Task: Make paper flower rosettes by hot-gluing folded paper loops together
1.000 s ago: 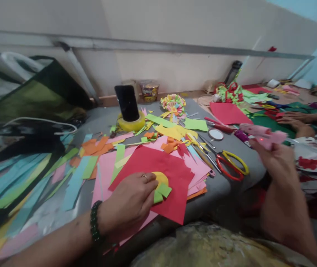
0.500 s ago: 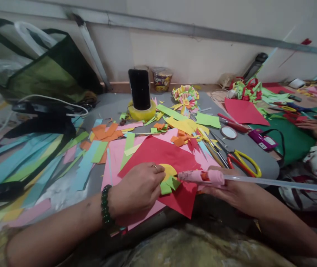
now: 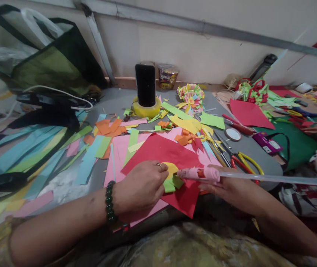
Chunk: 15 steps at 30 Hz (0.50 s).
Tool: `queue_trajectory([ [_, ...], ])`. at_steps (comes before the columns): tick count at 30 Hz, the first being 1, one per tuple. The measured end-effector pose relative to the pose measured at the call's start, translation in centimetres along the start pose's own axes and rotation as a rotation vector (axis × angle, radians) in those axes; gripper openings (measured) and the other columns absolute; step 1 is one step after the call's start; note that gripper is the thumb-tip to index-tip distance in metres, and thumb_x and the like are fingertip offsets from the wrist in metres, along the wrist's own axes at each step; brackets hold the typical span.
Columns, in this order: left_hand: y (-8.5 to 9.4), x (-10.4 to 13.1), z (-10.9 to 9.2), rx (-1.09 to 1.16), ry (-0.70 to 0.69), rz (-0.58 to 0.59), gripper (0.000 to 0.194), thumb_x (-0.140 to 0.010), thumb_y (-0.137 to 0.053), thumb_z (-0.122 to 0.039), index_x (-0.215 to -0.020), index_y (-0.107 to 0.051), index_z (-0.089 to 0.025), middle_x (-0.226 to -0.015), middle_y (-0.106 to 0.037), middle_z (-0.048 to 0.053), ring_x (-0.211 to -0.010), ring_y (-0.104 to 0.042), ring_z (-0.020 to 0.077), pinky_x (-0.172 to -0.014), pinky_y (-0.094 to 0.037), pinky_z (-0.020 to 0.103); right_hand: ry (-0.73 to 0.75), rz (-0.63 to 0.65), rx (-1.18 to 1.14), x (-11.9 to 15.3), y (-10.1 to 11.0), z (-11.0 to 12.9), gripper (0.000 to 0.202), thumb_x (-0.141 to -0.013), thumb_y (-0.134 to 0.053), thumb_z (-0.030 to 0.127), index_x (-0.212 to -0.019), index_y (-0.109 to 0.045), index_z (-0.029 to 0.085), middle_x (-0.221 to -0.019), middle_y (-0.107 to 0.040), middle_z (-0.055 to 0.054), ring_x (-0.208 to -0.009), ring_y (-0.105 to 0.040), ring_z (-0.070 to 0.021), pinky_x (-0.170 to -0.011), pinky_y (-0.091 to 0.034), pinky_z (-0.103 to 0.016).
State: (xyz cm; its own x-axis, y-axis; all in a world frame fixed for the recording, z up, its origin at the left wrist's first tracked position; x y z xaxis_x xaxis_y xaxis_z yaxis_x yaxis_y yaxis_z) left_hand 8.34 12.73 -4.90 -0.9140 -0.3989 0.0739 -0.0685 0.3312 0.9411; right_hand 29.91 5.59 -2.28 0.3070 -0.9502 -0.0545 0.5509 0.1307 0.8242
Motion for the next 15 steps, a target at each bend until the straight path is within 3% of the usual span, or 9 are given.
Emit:
queue_trajectory([
  [3,0.00,0.01,0.02,0.020,0.004,-0.019,0.027,-0.089,-0.043,-0.013,-0.092,-0.069,-0.015,-0.096,-0.072,0.011,-0.087,-0.065,0.0252,-0.083,-0.052,0.040,0.000,0.104,0.032,0.04,-0.32,-0.14,0.034,-0.099,-0.056,0.039,-0.130,-0.070,0.037,-0.114,-0.078,-0.001,-0.102,-0.074,-0.0245,-0.091,-0.061,-0.037],
  [6,-0.07,-0.01,0.03,-0.009,0.005,-0.003,0.024,-0.090,-0.045,-0.015,-0.090,-0.069,-0.016,-0.094,-0.072,0.010,-0.086,-0.065,0.0253,-0.082,-0.052,0.039,0.000,0.123,0.045,-0.01,-0.36,-0.12,0.035,-0.098,-0.058,0.040,-0.131,-0.069,0.036,-0.113,-0.078,-0.002,-0.100,-0.074,-0.0243,-0.086,-0.062,-0.035],
  [11,-0.08,-0.01,0.07,-0.007,0.013,0.007,0.022,-0.090,-0.047,-0.014,-0.091,-0.069,-0.016,-0.096,-0.072,0.010,-0.087,-0.065,0.0252,-0.080,-0.051,0.038,0.032,0.114,-0.011,-0.57,-0.04,0.43,0.037,-0.100,-0.055,0.035,-0.135,-0.065,0.039,-0.126,-0.074,0.001,-0.108,-0.072,-0.0227,-0.096,-0.059,-0.035],
  [15,-0.12,0.03,0.13,0.003,0.008,-0.010,0.021,-0.090,-0.047,-0.015,-0.087,-0.068,-0.016,-0.093,-0.071,0.009,-0.084,-0.065,0.0242,-0.079,-0.050,0.038,0.011,0.137,0.032,-0.24,0.14,0.34,0.037,-0.099,-0.056,0.036,-0.135,-0.066,0.036,-0.123,-0.075,-0.002,-0.103,-0.073,-0.0227,-0.092,-0.061,-0.038],
])
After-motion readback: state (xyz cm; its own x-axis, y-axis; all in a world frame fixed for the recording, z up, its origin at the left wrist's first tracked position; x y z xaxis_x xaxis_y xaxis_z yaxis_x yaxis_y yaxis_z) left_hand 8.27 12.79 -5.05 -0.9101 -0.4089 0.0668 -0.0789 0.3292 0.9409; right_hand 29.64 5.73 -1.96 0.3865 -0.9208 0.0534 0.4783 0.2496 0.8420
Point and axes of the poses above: each hand's wrist, its own x-axis away from the middle knuckle, its own y-axis out of the back of the hand, z = x × y, the point moved 3 cm from there along -x, towards the middle knuckle
